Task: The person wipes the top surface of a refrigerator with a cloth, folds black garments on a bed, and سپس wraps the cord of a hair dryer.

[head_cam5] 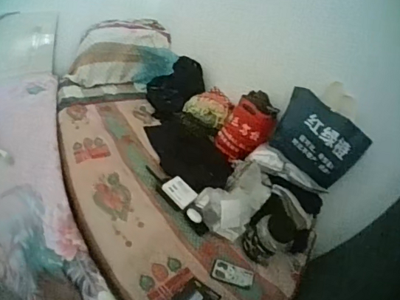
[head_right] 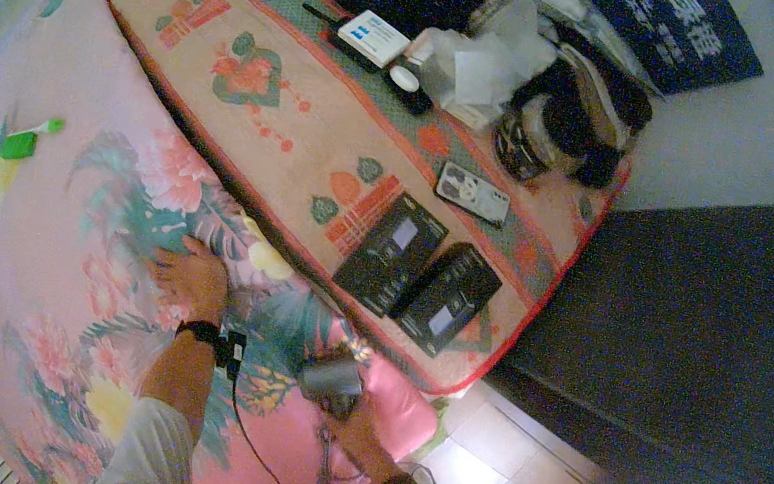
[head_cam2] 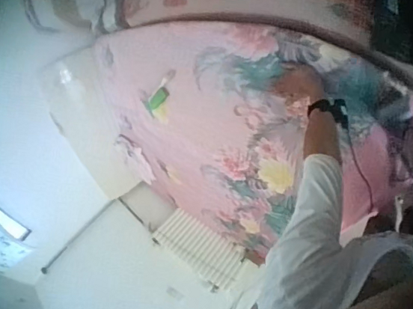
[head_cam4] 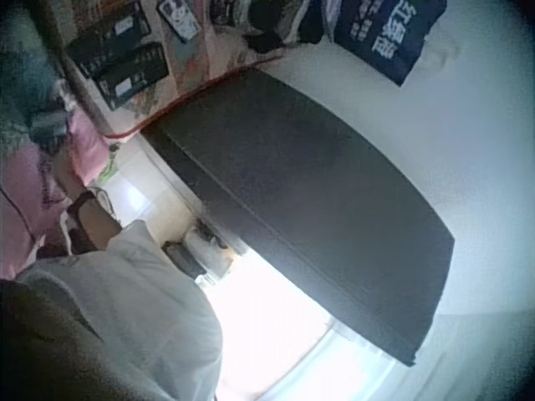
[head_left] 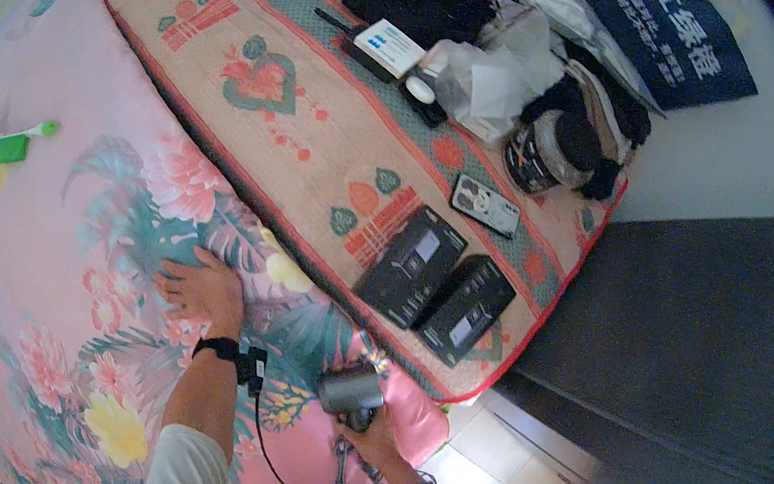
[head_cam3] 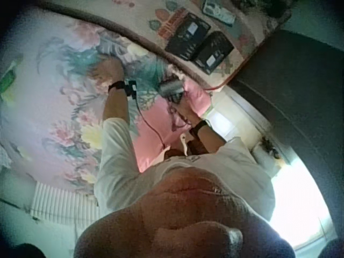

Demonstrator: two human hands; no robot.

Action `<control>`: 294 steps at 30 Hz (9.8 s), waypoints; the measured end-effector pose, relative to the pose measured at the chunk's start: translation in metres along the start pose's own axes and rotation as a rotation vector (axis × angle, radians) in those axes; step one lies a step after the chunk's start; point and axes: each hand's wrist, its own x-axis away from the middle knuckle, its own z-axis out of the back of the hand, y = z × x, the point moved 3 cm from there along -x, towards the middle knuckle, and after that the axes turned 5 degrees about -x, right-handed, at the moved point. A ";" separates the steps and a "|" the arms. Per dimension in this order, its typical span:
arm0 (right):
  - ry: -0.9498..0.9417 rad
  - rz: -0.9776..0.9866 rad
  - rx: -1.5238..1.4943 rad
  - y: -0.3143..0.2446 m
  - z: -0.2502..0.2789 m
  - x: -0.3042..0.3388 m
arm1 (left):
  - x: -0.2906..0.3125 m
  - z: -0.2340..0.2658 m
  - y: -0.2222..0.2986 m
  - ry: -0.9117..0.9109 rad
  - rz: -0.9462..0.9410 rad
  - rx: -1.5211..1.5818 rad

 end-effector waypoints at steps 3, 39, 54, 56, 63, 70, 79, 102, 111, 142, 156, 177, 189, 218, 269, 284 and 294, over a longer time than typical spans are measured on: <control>-0.002 0.098 -0.136 -0.064 0.011 -0.007 | -0.007 -0.017 -0.007 0.109 -0.008 -0.062; -0.237 0.489 0.518 -0.421 0.203 -0.331 | -0.014 -0.007 0.004 -0.055 -0.021 -0.075; 0.268 0.428 0.805 -0.431 0.093 -0.425 | -0.023 -0.024 -0.005 -0.027 -0.002 -0.147; 0.319 0.533 0.800 -0.430 0.082 -0.398 | -0.023 -0.029 -0.010 -0.020 -0.013 -0.173; 0.241 0.561 0.956 -0.389 0.091 -0.418 | -0.019 -0.032 0.001 -0.058 -0.065 -0.192; 0.175 0.791 0.680 -0.436 0.178 -0.313 | -0.019 -0.025 0.000 0.045 -0.024 -0.116; 0.100 0.351 0.909 -0.287 0.175 -0.159 | -0.015 -0.029 -0.001 0.056 -0.053 -0.072; 0.834 -0.178 0.388 -0.101 0.133 -0.150 | -0.017 -0.035 -0.002 0.065 0.012 -0.069; 1.027 -0.023 0.328 -0.088 0.223 -0.135 | -0.016 -0.033 0.000 0.116 -0.030 -0.086; 0.972 0.094 0.302 -0.106 0.219 -0.102 | -0.022 -0.041 -0.003 0.162 -0.010 -0.128; 0.805 0.220 0.514 -0.169 0.167 -0.132 | -0.003 -0.043 0.001 0.125 -0.041 -0.158; 1.127 0.150 0.402 -0.171 0.275 -0.085 | -0.020 -0.039 -0.007 0.129 -0.011 -0.124; 0.844 -0.027 0.420 -0.114 0.242 -0.130 | -0.019 -0.043 -0.005 0.216 -0.033 -0.152; 1.260 -0.038 0.015 -0.096 0.155 -0.114 | -0.020 -0.040 0.000 0.334 -0.024 -0.235; 0.843 0.809 0.232 -0.262 0.429 -0.183 | -0.018 -0.029 -0.005 0.081 -0.016 -0.190; 0.349 0.569 -0.005 -0.270 0.474 -0.283 | -0.023 -0.036 -0.008 0.086 0.031 -0.239; 0.506 0.460 0.783 -0.296 0.539 -0.269 | -0.020 -0.042 -0.007 0.107 -0.006 -0.312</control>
